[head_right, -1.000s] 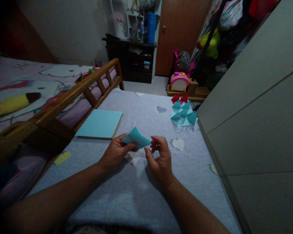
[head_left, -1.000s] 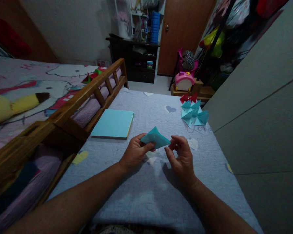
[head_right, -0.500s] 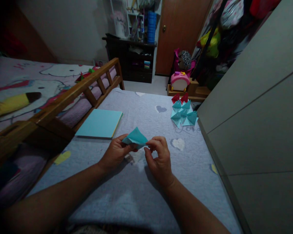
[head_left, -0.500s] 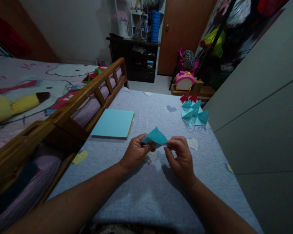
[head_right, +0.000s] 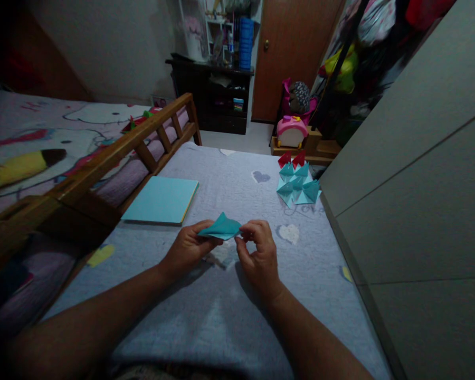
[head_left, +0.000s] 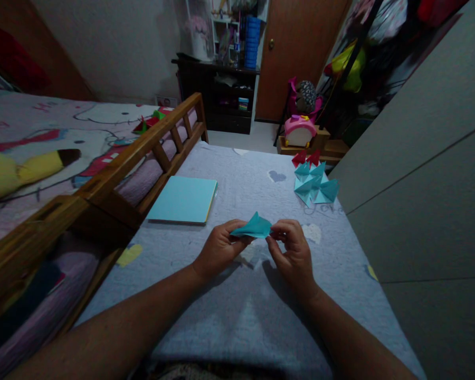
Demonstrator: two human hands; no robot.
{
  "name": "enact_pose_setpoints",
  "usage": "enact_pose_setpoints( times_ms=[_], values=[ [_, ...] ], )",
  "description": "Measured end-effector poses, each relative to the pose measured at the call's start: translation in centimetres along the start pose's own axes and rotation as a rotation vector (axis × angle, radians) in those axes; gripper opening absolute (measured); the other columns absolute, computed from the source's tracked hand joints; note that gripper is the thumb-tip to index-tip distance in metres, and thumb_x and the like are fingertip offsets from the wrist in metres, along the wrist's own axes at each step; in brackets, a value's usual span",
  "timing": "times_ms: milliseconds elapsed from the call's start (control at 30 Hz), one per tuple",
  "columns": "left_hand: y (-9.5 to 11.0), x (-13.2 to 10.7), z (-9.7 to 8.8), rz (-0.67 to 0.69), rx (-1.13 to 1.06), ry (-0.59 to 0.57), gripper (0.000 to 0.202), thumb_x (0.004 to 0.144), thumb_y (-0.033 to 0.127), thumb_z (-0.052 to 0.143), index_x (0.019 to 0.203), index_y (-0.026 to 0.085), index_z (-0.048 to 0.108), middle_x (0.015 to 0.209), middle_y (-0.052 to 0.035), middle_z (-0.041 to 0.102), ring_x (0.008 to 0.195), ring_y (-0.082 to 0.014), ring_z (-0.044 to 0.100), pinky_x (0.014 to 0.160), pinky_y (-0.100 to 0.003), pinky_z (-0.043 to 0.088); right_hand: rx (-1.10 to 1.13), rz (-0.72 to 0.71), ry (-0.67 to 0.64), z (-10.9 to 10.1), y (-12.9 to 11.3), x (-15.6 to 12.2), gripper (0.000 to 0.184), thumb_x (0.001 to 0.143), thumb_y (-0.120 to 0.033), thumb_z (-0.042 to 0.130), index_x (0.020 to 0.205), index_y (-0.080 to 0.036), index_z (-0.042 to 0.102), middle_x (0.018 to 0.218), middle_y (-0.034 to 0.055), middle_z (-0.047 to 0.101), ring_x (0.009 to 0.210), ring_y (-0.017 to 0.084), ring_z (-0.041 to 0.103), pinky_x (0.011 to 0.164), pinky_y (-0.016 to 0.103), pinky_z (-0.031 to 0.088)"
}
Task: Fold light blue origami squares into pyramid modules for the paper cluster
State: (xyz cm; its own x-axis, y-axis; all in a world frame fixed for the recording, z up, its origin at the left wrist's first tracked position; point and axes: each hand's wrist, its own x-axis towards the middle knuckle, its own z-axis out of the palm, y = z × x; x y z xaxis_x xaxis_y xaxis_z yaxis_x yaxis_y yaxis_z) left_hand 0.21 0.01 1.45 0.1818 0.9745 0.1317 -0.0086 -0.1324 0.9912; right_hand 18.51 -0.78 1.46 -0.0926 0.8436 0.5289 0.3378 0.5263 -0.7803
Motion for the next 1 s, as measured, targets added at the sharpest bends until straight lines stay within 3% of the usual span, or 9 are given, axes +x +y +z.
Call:
enact_pose_setpoints(
  times_ms=[133, 267, 467, 700, 1000],
  values=[
    [-0.6, -0.2, 0.1, -0.064, -0.063, 0.07, 0.043, 0.078, 0.023, 0.076, 0.117, 0.022, 0.059, 0.091, 0.0002, 0.067, 0.072, -0.0134, 0.064, 0.067, -0.023, 0.05, 0.034, 0.008, -0.038, 0.1, 0.5, -0.2, 0.03, 0.086, -0.006, 0.061, 0.107, -0.028, 0.058, 0.103, 0.0023, 0.051, 0.091, 0.017, 0.055, 0.073, 0.03, 0.053],
    [-0.8, -0.2, 0.2, -0.098, -0.112, 0.098, 0.048, 0.075, 0.023, 0.078, 0.115, 0.022, 0.052, 0.079, 0.0042, 0.063, 0.066, -0.0126, 0.063, 0.062, -0.021, 0.05, 0.08, 0.003, -0.069, 0.2, 0.8, -0.4, 0.033, 0.086, -0.006, 0.061, 0.109, -0.029, 0.058, 0.104, 0.002, 0.05, 0.092, 0.016, 0.055, 0.071, 0.028, 0.054],
    [-0.5, 0.3, 0.1, -0.156, -0.303, 0.075, 0.059, 0.071, 0.026, 0.084, 0.117, 0.021, 0.049, 0.076, 0.0027, 0.068, 0.065, -0.0133, 0.063, 0.063, -0.024, 0.053, 0.037, 0.016, -0.169, 0.0, 0.3, -0.1, 0.022, 0.088, -0.009, 0.057, 0.1, -0.025, 0.065, 0.1, 0.0032, 0.052, 0.091, 0.017, 0.056, 0.072, 0.029, 0.052],
    [-0.7, 0.5, -0.2, -0.215, -0.385, 0.091, 0.041, 0.067, 0.028, 0.087, 0.097, 0.015, 0.062, 0.079, -0.0003, 0.07, 0.061, -0.0094, 0.058, 0.055, -0.018, 0.044, 0.079, 0.005, -0.253, -0.6, -0.3, 0.5, 0.022, 0.085, -0.008, 0.052, 0.095, -0.023, 0.064, 0.099, 0.0045, 0.054, 0.091, 0.018, 0.056, 0.072, 0.03, 0.051],
    [-1.1, 0.6, -0.3, -0.303, -0.4, 0.067, 0.046, 0.068, 0.037, 0.088, 0.101, 0.016, 0.063, 0.082, -0.0018, 0.072, 0.058, -0.0095, 0.06, 0.05, -0.017, 0.043, 0.108, 0.052, -0.276, -0.7, 0.4, 0.5, 0.016, 0.091, -0.013, 0.051, 0.096, -0.024, 0.063, 0.094, 0.0033, 0.056, 0.084, 0.017, 0.057, 0.067, 0.029, 0.048]
  ],
)
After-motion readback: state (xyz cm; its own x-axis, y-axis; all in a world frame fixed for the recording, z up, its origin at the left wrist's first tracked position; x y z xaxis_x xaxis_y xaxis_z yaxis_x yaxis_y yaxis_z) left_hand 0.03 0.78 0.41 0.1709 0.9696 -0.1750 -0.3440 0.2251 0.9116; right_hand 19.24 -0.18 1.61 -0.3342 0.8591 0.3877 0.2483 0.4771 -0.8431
